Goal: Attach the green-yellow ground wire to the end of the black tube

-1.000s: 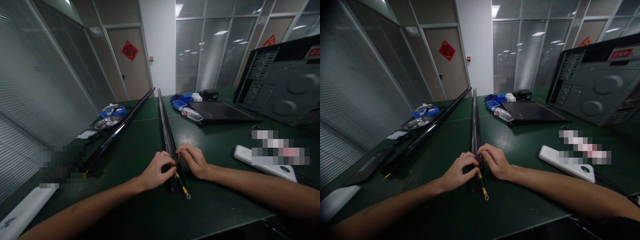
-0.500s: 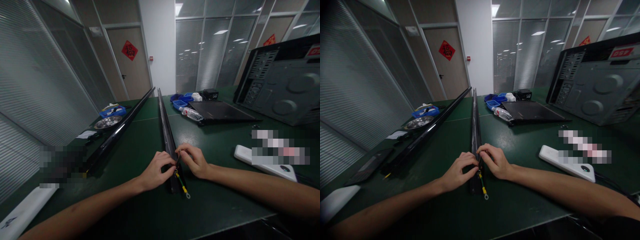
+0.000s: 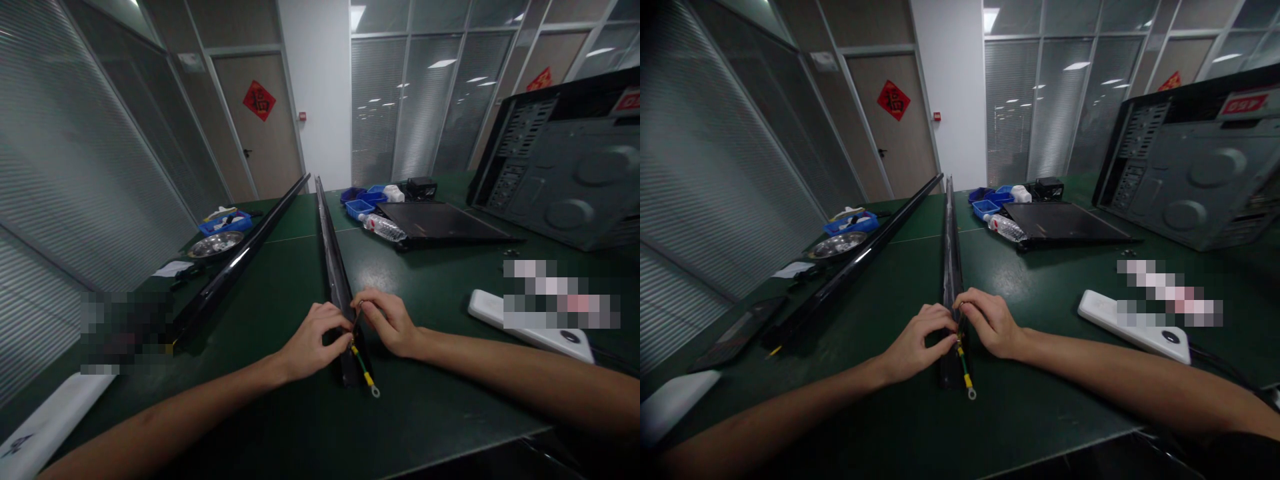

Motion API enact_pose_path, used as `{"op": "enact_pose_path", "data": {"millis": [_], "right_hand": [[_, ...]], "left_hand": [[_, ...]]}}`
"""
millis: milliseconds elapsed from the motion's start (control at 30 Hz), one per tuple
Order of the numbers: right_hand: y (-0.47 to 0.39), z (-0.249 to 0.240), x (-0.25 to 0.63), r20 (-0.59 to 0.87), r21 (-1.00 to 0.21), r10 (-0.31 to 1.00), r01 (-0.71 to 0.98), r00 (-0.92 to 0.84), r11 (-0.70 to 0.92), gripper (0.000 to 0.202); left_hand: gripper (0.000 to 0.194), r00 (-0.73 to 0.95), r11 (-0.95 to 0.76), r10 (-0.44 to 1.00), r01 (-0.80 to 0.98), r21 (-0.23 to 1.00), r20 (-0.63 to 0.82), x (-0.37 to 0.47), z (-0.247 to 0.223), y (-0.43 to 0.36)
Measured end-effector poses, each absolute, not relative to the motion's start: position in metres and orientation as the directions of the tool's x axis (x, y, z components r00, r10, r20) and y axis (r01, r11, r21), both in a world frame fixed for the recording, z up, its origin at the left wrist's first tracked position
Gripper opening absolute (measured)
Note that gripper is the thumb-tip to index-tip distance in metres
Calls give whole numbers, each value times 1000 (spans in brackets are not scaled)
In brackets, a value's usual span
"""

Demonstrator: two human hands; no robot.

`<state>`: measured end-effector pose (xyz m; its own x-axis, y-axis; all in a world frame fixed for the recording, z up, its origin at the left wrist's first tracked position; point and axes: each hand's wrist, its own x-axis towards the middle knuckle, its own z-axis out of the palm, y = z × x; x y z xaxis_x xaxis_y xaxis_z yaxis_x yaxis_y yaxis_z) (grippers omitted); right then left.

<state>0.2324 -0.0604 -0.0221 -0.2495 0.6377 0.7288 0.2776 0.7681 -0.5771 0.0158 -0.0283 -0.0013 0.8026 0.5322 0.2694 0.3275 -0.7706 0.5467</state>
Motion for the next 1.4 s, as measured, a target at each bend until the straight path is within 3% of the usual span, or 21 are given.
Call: {"op": "enact_pose_path", "data": {"millis": [1033, 1400], "right_hand": [[-60, -27, 232, 752, -573, 616, 231, -234, 787, 15], [-61, -24, 232, 719, -608, 648, 225, -250, 761, 15]], "left_hand": [[10, 810, -751, 520, 282, 597, 271, 17, 1, -28], [10, 815, -771, 517, 312, 556, 260, 17, 0, -28]]}}
